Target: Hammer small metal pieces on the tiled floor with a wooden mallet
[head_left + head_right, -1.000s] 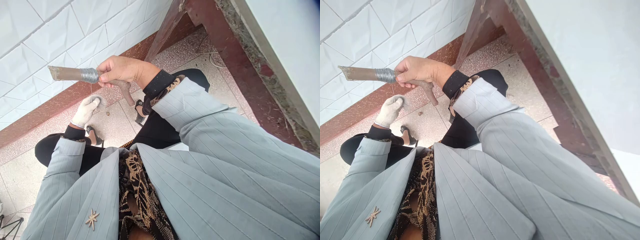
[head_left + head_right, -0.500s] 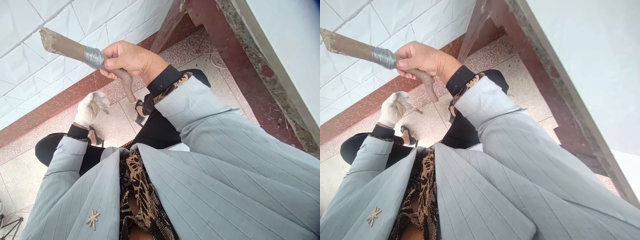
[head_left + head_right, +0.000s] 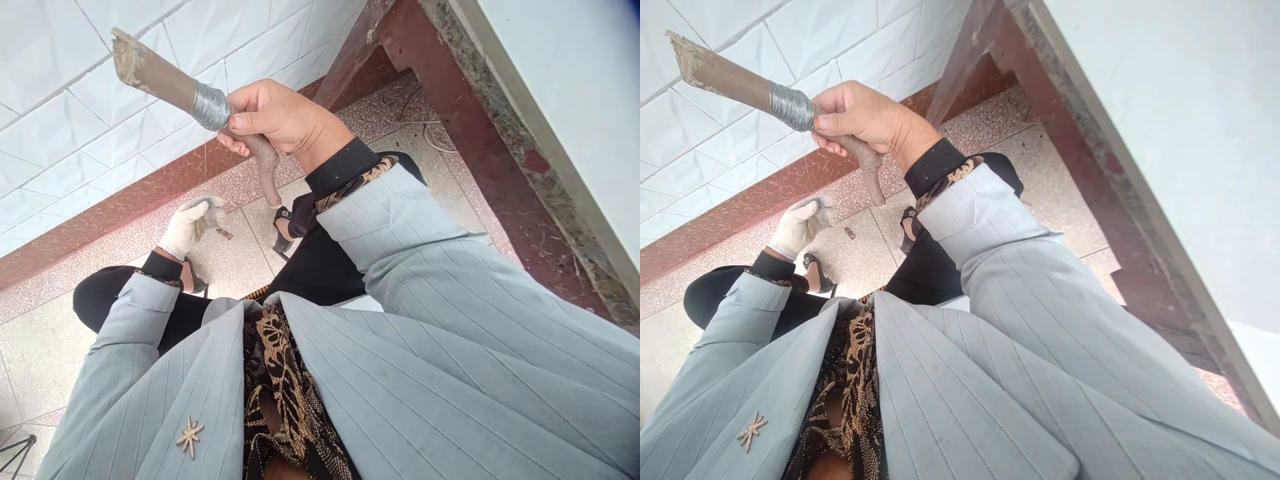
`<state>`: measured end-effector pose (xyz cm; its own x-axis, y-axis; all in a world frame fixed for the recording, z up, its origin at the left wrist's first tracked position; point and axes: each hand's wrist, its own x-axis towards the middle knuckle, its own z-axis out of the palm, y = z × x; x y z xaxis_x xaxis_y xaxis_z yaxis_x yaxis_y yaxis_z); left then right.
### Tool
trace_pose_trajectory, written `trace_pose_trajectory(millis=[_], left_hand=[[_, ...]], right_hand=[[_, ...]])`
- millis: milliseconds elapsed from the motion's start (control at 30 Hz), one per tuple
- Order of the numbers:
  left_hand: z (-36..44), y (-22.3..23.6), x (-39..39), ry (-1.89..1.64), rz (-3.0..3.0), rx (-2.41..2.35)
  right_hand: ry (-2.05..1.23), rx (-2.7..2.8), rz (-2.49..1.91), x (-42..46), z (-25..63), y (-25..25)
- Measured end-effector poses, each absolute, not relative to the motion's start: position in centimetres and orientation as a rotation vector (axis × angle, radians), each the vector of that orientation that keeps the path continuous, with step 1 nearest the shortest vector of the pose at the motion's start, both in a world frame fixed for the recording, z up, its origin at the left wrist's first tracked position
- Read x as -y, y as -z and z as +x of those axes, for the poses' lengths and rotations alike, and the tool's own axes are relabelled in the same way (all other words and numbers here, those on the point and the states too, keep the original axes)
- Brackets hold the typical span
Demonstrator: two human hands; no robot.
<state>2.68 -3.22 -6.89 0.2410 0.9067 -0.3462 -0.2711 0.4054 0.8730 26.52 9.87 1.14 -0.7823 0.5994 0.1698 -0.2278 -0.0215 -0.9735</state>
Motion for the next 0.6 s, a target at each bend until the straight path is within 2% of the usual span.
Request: trace_pose_trajectory(millis=[600], left_hand=[[2.90, 6.87, 3.91, -1.030, 0.830, -0.908]], right_hand=[[-1.902, 1.507, -0.175, -10.80, 26.57, -0.53]])
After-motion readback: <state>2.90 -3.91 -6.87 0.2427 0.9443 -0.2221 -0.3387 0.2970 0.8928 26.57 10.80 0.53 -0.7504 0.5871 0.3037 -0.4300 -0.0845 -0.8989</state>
